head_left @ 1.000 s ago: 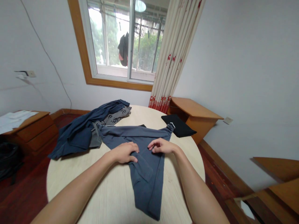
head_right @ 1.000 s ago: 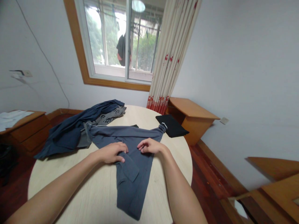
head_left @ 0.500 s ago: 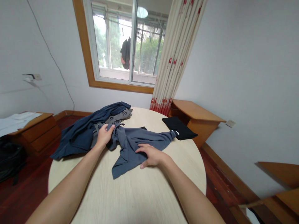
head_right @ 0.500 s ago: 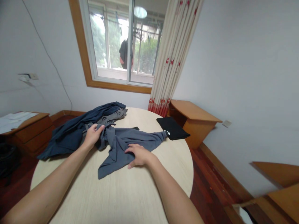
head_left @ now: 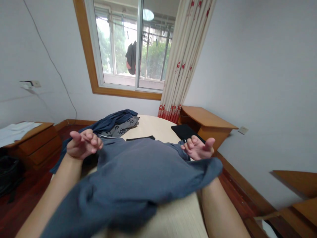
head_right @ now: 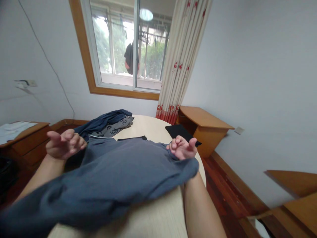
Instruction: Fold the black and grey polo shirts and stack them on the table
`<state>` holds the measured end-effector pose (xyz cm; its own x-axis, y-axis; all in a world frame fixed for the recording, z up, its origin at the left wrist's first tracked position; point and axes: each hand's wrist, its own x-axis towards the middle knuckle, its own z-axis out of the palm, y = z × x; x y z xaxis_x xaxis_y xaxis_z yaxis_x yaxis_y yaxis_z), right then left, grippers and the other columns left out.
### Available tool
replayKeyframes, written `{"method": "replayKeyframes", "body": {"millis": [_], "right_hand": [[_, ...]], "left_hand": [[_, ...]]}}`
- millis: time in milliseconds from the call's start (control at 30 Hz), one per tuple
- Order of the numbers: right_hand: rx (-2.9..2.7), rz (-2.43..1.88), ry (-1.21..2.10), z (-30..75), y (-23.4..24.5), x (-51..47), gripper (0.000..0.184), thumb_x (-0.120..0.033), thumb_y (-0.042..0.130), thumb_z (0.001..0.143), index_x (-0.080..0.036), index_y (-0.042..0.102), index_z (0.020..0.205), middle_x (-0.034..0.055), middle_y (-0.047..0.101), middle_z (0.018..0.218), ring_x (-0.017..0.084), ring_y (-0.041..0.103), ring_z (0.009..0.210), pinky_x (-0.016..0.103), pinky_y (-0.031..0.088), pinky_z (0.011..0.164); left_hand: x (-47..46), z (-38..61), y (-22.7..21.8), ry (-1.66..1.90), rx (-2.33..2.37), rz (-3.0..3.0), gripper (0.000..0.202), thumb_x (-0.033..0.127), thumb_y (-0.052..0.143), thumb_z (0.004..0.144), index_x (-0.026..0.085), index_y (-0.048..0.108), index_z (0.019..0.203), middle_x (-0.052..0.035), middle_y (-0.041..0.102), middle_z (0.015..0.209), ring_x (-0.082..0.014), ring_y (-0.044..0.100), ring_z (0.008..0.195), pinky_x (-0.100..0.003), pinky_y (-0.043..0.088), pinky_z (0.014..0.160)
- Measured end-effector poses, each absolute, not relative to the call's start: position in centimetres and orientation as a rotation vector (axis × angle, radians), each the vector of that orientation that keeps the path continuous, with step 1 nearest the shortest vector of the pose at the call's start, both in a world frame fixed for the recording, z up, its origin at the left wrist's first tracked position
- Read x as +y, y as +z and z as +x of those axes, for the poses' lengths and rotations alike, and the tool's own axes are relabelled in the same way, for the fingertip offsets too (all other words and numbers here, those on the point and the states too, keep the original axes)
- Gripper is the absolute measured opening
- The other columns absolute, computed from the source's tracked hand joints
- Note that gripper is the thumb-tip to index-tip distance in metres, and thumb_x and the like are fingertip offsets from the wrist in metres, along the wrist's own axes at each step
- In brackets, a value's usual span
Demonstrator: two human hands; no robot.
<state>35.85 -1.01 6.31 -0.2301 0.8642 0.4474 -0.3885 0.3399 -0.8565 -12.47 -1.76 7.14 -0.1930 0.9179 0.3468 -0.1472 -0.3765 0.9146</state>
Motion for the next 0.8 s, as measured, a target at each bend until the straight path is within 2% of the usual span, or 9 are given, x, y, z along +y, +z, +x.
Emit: {"method": "replayKeyframes", "body": {"millis": [67,133,233,333,433,567,667,733,800], "right_hand": [[-1.279,-0.68,1.167,36.1,5.8,0.1,0.066,-0.088,0.044,0.075,-0.025,0.063,0.078,0.0044,0.065,0.073,0.02,0.061,0.067,0.042,0.051,0.079],[-1.309,-0.936,1.021,35.7,4.6,1.6,0.058,-0.079,0.055,0.076,-0.022,0.066,0.08,0.0074,0.07,0.08,0.022,0.066,0.073,0.04,0.052,0.079],[-1.544,-1.267,0.671,35.1,2.4,3.5,0.042,-0.061,0.068,0.075,-0.019,0.07,0.079,0.0095,0.074,0.082,0.024,0.068,0.079,0.039,0.053,0.081],[-1.752,-1.387,0.404,34.7,0.4,4.4,0.029,-0.042,0.065,0.08,-0.018,0.074,0.091,0.0112,0.075,0.099,0.025,0.069,0.091,0.038,0.053,0.087],[-1.884,-1.438,0.304,34.2,-0.6,4.7,0.028,-0.033,0.057,0.087,-0.016,0.074,0.103,0.0129,0.073,0.111,0.024,0.068,0.101,0.036,0.052,0.093],[-2.022,-1.562,0.247,33.4,-0.6,4.7,0.028,-0.03,0.058,0.09,-0.014,0.073,0.108,0.0141,0.072,0.114,0.024,0.067,0.107,0.037,0.048,0.098],[-2.083,-1.663,0.275,33.1,0.0,4.4,0.032,-0.03,0.064,0.087,-0.012,0.071,0.113,0.0153,0.07,0.119,0.025,0.066,0.107,0.035,0.048,0.096],[-2.111,-1.74,0.298,33.0,0.5,4.1,0.037,-0.03,0.069,0.083,-0.012,0.07,0.115,0.0155,0.069,0.12,0.025,0.066,0.107,0.034,0.048,0.094],[-2.128,-1.81,0.321,32.9,1.0,3.8,0.04,-0.032,0.073,0.08,-0.013,0.07,0.115,0.015,0.07,0.117,0.025,0.066,0.105,0.033,0.048,0.09]], "left_hand": [[-1.3,-12.1,7.4,1.601,0.897,1.259,0.06,0.084,0.051,0.071,0.024,0.056,0.065,-0.0012,0.061,0.06,-0.0155,0.053,0.051,-0.034,0.05,0.058],[-0.6,-10.5,7.5,1.528,0.928,1.292,0.054,0.076,0.062,0.07,0.022,0.061,0.071,-0.0029,0.069,0.068,-0.016,0.058,0.055,-0.033,0.051,0.061],[0.3,-7.4,6.6,1.366,1.192,1.514,0.055,0.072,0.063,0.07,0.018,0.066,0.076,-0.0067,0.073,0.075,-0.019,0.064,0.062,-0.033,0.052,0.067],[0.8,-4.9,4.8,1.102,1.391,1.952,0.048,0.064,0.056,0.08,0.018,0.07,0.08,-0.0067,0.074,0.081,-0.0224,0.066,0.074,-0.035,0.051,0.076],[0.9,-3.6,2.8,0.899,1.413,2.308,0.037,0.05,0.052,0.085,0.02,0.072,0.094,-0.0084,0.074,0.1,-0.0261,0.066,0.094,-0.038,0.049,0.089],[1.0,-3.3,1.3,0.676,1.561,2.445,0.034,0.04,0.052,0.088,0.021,0.07,0.11,-0.0105,0.07,0.119,-0.0281,0.062,0.113,-0.042,0.045,0.1],[1.1,-3.6,1.0,0.474,1.786,2.384,0.04,0.041,0.058,0.086,0.023,0.067,0.12,-0.0121,0.061,0.136,-0.0308,0.054,0.127,-0.048,0.036,0.109],[1.2,-4.0,1.0,0.363,1.918,2.314,0.055,0.047,0.066,0.08,0.025,0.062,0.129,-0.0139,0.048,0.15,-0.0345,0.041,0.139,-0.057,0.024,0.115],[1.3,-4.4,1.1,0.245,1.985,2.243,0.08,0.055,0.074,0.069,0.027,0.053,0.141,-0.0163,0.034,0.159,-0.0385,0.026,0.147,-0.064,0.014,0.116]]}}
